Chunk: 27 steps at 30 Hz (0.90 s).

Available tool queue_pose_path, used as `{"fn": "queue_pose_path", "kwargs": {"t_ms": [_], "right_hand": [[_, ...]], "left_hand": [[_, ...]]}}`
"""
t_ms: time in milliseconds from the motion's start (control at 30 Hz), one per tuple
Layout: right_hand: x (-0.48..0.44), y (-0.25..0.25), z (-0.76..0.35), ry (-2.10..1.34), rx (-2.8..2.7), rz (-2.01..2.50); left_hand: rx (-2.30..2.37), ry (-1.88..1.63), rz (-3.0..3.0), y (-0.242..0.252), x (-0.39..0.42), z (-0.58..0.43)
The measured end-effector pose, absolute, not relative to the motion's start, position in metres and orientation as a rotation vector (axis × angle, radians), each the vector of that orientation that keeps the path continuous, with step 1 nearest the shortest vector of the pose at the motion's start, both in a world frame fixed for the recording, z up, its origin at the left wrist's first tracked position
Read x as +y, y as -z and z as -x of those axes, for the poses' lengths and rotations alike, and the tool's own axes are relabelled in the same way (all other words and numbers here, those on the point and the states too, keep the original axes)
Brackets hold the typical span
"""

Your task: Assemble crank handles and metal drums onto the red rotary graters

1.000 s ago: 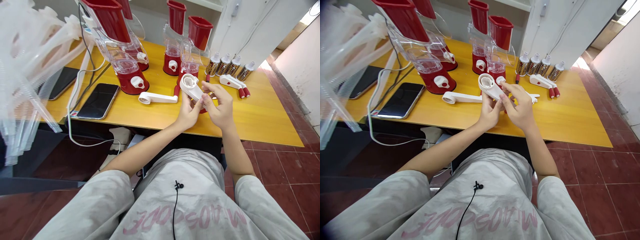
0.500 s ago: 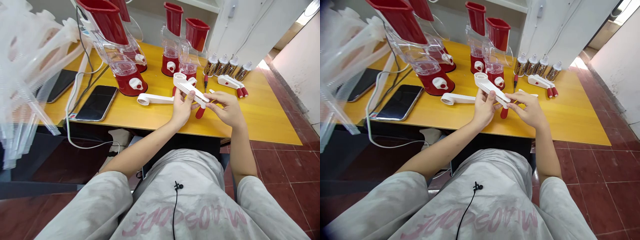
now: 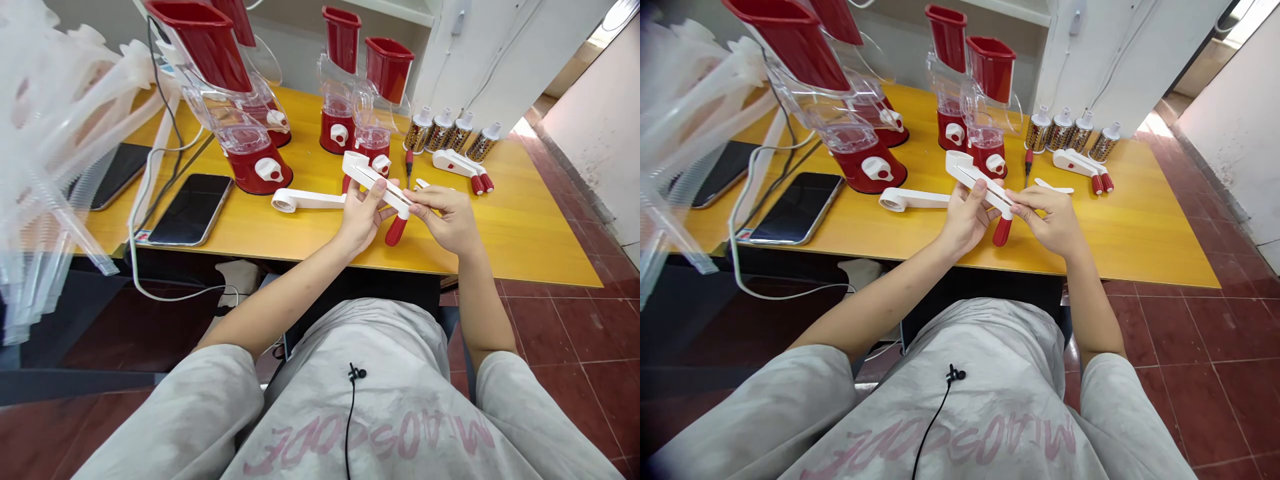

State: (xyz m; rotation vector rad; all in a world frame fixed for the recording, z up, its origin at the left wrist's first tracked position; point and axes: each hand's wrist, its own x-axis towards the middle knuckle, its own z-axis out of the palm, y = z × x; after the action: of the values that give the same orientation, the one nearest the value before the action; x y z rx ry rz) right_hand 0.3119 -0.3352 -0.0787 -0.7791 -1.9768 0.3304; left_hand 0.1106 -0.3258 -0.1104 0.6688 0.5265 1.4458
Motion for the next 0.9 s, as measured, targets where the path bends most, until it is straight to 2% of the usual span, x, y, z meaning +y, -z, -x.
{"fn": "queue_pose_path", "kwargs": {"t_ms": [333, 900], "right_hand": [[-0.346, 0.075, -0.304, -0.494, -1.867, 0.844], [-0.355, 0.077, -0.288, -0.276, -1.864, 0.881]], "left_hand": [[0.451, -1.451, -0.644, 0.106, -0.328, -0.109], [0.407, -1.424, -0.542, 0.102, -0.330, -0.108]]}}
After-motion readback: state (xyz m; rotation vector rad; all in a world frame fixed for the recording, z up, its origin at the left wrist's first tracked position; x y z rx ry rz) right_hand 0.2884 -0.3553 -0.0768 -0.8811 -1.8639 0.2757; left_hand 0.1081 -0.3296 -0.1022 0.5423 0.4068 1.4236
